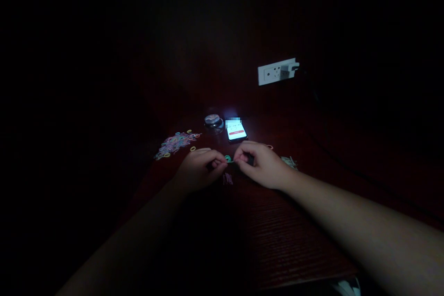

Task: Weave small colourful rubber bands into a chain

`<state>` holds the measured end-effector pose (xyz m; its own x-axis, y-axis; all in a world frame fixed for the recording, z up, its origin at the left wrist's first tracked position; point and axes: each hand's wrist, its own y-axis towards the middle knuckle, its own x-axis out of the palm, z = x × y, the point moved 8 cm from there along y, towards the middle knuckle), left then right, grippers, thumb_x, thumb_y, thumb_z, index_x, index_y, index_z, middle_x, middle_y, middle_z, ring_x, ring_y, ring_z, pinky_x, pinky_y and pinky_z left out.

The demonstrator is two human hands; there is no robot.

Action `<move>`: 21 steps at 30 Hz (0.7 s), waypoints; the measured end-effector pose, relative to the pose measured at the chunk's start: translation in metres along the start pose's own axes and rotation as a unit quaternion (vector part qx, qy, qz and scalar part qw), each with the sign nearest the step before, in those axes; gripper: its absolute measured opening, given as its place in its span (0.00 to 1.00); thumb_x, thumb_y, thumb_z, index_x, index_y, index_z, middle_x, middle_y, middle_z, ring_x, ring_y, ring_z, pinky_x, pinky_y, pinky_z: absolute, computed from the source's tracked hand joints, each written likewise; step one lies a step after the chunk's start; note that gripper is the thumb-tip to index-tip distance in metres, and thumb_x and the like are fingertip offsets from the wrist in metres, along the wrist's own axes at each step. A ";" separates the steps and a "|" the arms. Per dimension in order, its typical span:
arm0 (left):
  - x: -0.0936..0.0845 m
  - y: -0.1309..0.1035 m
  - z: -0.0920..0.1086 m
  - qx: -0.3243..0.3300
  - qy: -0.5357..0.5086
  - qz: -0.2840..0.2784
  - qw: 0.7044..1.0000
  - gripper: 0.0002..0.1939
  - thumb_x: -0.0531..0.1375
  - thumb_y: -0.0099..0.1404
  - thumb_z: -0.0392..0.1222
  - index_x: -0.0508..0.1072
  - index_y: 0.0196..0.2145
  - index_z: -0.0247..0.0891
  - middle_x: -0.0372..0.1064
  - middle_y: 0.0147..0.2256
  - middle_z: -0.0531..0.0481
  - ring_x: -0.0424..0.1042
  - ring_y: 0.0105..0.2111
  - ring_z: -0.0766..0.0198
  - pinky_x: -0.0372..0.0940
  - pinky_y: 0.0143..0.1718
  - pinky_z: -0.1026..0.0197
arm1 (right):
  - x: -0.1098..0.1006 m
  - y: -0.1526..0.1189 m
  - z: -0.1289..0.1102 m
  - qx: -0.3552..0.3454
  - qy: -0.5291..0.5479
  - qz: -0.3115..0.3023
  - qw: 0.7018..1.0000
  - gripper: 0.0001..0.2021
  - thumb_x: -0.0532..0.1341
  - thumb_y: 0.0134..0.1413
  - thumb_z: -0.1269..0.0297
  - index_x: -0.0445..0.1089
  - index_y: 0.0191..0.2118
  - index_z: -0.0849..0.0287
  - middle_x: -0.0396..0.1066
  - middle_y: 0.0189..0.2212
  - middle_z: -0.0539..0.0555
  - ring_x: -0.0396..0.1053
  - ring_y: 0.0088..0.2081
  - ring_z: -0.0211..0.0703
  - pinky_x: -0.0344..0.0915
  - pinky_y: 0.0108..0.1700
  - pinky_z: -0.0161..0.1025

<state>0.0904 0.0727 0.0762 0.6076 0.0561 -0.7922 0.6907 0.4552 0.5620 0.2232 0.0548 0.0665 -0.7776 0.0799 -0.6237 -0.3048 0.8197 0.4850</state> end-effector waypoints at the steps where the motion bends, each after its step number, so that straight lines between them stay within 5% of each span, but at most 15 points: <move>1: 0.000 0.000 0.000 0.000 0.002 0.000 1.000 0.04 0.59 0.62 0.40 0.73 0.33 0.39 0.71 0.25 0.55 0.68 0.27 0.68 0.64 0.33 0.62 | 0.000 0.000 0.000 0.001 -0.002 0.001 1.000 0.03 0.58 0.52 0.69 0.69 0.31 0.60 0.67 0.28 0.51 0.64 0.30 0.38 0.61 0.34 0.37; 21: 0.008 0.000 0.001 -0.006 0.009 -0.044 0.999 0.04 0.59 0.63 0.40 0.72 0.34 0.40 0.70 0.26 0.56 0.68 0.28 0.67 0.63 0.35 0.62 | 0.002 0.000 0.005 0.011 0.015 -0.009 1.000 0.02 0.58 0.51 0.69 0.68 0.30 0.59 0.66 0.27 0.50 0.62 0.29 0.38 0.60 0.33 0.36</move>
<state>0.0957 0.0724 0.0703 0.5378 0.0312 -0.8425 0.7366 0.4688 0.4875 0.2241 0.0572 0.0621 -0.7886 0.0480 -0.6131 -0.3075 0.8326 0.4606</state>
